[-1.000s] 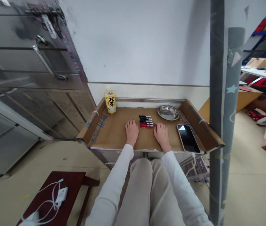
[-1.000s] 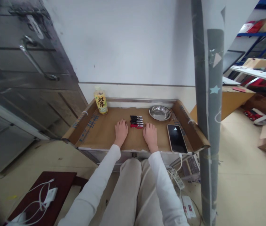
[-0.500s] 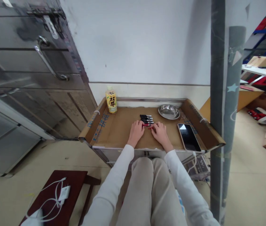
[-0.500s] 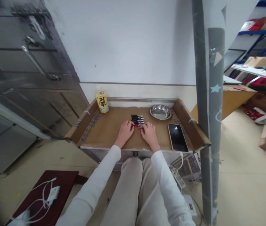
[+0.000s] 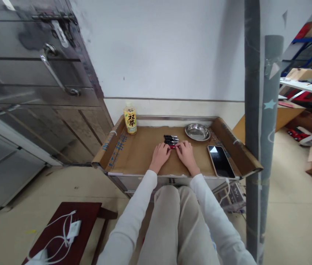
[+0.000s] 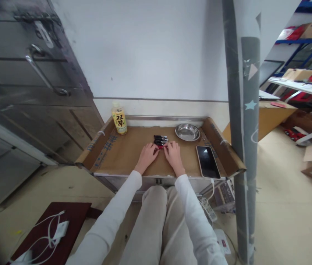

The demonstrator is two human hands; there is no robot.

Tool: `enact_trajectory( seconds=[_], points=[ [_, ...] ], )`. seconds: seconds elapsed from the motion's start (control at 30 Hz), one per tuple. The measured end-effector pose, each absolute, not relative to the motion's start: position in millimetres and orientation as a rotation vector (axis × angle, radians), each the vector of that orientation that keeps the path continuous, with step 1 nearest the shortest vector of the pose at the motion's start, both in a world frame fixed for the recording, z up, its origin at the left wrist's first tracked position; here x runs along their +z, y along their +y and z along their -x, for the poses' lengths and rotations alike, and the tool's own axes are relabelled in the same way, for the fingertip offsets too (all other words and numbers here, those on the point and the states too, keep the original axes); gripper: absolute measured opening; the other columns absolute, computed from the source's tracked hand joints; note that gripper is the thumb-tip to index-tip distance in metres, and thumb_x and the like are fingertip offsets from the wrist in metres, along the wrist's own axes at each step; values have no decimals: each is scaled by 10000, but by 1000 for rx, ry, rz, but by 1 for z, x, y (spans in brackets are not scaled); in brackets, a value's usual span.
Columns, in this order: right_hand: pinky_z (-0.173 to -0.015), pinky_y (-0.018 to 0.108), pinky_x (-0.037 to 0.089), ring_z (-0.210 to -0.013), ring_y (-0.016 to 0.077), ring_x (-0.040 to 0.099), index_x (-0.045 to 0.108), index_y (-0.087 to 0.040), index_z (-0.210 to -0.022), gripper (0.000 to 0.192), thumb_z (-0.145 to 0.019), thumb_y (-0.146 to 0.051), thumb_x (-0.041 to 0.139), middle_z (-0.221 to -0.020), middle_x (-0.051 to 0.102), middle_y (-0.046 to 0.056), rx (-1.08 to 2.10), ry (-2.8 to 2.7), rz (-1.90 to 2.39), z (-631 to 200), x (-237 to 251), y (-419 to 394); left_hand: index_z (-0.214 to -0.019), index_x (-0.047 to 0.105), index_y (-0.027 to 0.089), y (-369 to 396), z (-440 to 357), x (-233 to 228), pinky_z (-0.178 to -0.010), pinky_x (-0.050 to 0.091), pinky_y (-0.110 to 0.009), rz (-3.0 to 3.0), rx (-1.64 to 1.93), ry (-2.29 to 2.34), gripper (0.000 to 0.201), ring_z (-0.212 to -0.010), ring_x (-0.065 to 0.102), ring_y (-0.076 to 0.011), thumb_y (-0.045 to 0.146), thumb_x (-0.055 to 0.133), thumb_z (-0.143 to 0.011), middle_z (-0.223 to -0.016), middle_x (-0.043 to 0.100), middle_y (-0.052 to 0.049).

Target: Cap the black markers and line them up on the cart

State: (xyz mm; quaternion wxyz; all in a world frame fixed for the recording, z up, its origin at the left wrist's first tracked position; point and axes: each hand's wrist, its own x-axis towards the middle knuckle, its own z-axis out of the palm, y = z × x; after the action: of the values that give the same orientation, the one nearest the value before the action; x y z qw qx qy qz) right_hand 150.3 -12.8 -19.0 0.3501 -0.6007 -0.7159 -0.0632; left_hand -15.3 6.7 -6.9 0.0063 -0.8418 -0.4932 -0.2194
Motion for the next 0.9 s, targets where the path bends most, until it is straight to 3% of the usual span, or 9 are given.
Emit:
enact_trajectory(
  seconds=[0.43, 0.9],
  points=[
    [-803, 340, 365, -877, 235, 543, 618, -169, -1019, 320, -1021, -304, 327, -982, 671, 100, -283, -1774, 1588, -139, -15, -6, -970, 564, 193, 30, 12, -5, -874, 478, -342, 2630, -1266, -1409, 90, -935, 584, -202, 246, 491, -963, -964, 637, -54],
    [-775, 331, 367, -878, 230, 576, 629, -174, -1017, 346, -1028, -302, 308, -977, 694, 93, -212, -1723, 1535, -140, -14, -8, -992, 589, 210, 25, 14, -5, -882, 500, -341, 2659, -1390, -1283, 124, -934, 602, -186, 264, 480, -970, -970, 635, -45]
  ],
)
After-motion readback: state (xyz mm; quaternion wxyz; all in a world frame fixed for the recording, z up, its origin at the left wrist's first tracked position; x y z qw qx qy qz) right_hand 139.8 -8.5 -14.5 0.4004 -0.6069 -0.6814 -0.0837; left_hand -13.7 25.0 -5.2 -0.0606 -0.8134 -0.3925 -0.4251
